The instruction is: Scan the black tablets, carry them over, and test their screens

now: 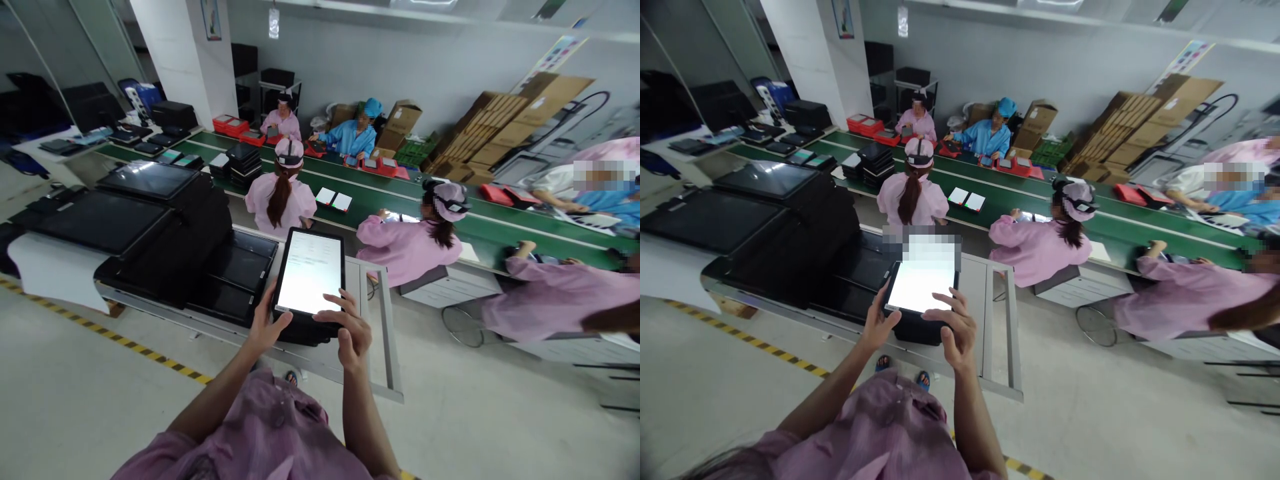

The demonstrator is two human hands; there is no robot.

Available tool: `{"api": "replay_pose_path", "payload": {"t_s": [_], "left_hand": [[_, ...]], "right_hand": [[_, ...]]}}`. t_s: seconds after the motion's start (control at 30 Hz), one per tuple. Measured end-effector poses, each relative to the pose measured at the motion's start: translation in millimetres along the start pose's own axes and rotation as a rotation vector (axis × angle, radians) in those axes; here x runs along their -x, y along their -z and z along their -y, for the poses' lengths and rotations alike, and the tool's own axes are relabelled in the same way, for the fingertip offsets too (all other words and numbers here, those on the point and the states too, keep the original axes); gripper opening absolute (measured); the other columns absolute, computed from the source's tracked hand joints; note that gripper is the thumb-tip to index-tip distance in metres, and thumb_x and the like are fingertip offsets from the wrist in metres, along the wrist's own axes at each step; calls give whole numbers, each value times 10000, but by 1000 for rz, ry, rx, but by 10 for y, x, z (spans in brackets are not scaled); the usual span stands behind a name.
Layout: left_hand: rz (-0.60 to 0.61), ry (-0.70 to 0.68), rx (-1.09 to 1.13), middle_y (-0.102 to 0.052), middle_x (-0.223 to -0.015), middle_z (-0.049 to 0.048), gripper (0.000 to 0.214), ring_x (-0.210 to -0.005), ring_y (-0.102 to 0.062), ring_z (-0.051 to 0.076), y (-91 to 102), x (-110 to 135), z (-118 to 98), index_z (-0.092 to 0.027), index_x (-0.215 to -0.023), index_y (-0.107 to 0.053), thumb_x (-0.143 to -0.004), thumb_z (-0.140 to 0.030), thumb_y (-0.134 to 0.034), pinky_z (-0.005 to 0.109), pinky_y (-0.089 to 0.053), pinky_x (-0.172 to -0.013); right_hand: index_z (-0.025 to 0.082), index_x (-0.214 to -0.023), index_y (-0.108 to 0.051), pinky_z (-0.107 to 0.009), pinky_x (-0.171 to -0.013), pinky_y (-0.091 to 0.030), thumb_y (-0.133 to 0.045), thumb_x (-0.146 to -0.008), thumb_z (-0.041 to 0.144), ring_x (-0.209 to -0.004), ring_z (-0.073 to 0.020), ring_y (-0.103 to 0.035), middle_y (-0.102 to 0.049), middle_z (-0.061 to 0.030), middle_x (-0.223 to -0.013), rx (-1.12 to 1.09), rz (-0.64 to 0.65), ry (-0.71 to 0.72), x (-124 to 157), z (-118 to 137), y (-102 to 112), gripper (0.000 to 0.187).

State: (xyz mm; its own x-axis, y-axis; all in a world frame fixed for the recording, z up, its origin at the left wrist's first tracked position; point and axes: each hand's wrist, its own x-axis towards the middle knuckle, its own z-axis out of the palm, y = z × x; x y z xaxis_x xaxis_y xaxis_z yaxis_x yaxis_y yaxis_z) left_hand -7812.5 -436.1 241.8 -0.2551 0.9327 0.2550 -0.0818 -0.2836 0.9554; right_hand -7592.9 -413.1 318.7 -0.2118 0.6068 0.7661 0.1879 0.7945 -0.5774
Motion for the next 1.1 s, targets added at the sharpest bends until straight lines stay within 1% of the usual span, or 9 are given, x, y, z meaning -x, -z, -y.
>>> {"api": "replay_pose_path", "payload": {"t_s": [0.07, 0.17, 0.33, 0.43, 0.6, 0.8, 0.9, 1.0, 1.1], "left_hand": [[-5, -1, -6, -590, -1710, 173, 907, -1637, -498, 409, -6, 7, 1, -236, -1657, -582, -881, -591, -891, 572, -360, -1391], [0, -11, -3, -586, -1713, 174, 888, -1634, -502, 406, -14, 14, 9, -238, -1661, -577, -899, -586, -875, 582, -355, -1392], [8, -7, 3, -603, -1696, 174, 904, -1621, -518, 410, -13, 16, 15, -243, -1660, -579, -888, -603, -881, 588, -366, -1386], [9, -10, 5, -604, -1693, 180, 911, -1615, -524, 413, -8, 20, 14, -244, -1666, -570, -891, -614, -873, 589, -377, -1378], [13, -33, -5, -578, -1714, 191, 892, -1622, -517, 410, 3, 31, 0, -229, -1676, -554, -917, -586, -859, 582, -387, -1373], [16, -28, -2, -581, -1713, 185, 899, -1620, -518, 415, -1, 20, -44, -233, -1672, -565, -901, -581, -869, 593, -382, -1376], [8, -29, 4, -575, -1722, 174, 902, -1621, -516, 410, -7, 16, -46, -238, -1672, -566, -896, -583, -870, 594, -381, -1378], [12, -27, 3, -569, -1725, 181, 910, -1631, -503, 410, 5, 22, -9, -231, -1676, -562, -896, -586, -870, 585, -378, -1380], [29, -2, 15, -564, -1727, 187, 913, -1632, -504, 405, 37, 30, 63, -229, -1695, -538, -911, -570, -862, 587, -383, -1377]], "right_hand": [[302, -1033, -861, -692, -1227, -512, -422, -1172, 443, -1151, -353, -841, -850, -41, -854, 28, -24, -7, -9, 6, -28, 481], [296, -1097, -845, -689, -1250, -500, -411, -1180, 334, -1209, -330, -829, -869, -34, -910, 87, -68, -39, -24, 14, -86, 444], [289, -1232, -787, -734, -1370, -361, -499, -1157, 274, -1350, -311, -771, -888, -25, -1083, 189, -75, -92, -50, 28, -131, 297], [290, -1249, -767, -736, -1386, -333, -510, -1146, 221, -1363, -301, -765, -890, -18, -1101, 189, -69, -79, -56, 32, -132, 285], [278, -1268, -755, -736, -1364, -365, -510, -1136, 178, -1348, -301, -771, -891, -28, -1099, 189, -64, -63, -53, 27, -129, 295], [288, -1271, -760, -703, -1273, -501, -544, -1116, 174, -1220, -296, -821, -887, -41, -1119, 195, -50, -43, -66, 26, -114, 290], [289, -1279, -762, -715, -1243, -530, -556, -1105, 173, -1211, -306, -822, -884, -56, -1119, 214, -48, -40, -60, 19, -106, 293], [307, -1362, -740, -732, -1239, -531, -582, -1084, 169, -1279, -326, -799, -879, -57, -1164, 221, -19, 1, -35, 0, -95, 348], [320, -1484, -683, -733, -1219, -549, -630, -1053, 165, -1335, -340, -771, -856, -67, -1283, 211, -6, 51, -11, -17, -77, 461]]}}
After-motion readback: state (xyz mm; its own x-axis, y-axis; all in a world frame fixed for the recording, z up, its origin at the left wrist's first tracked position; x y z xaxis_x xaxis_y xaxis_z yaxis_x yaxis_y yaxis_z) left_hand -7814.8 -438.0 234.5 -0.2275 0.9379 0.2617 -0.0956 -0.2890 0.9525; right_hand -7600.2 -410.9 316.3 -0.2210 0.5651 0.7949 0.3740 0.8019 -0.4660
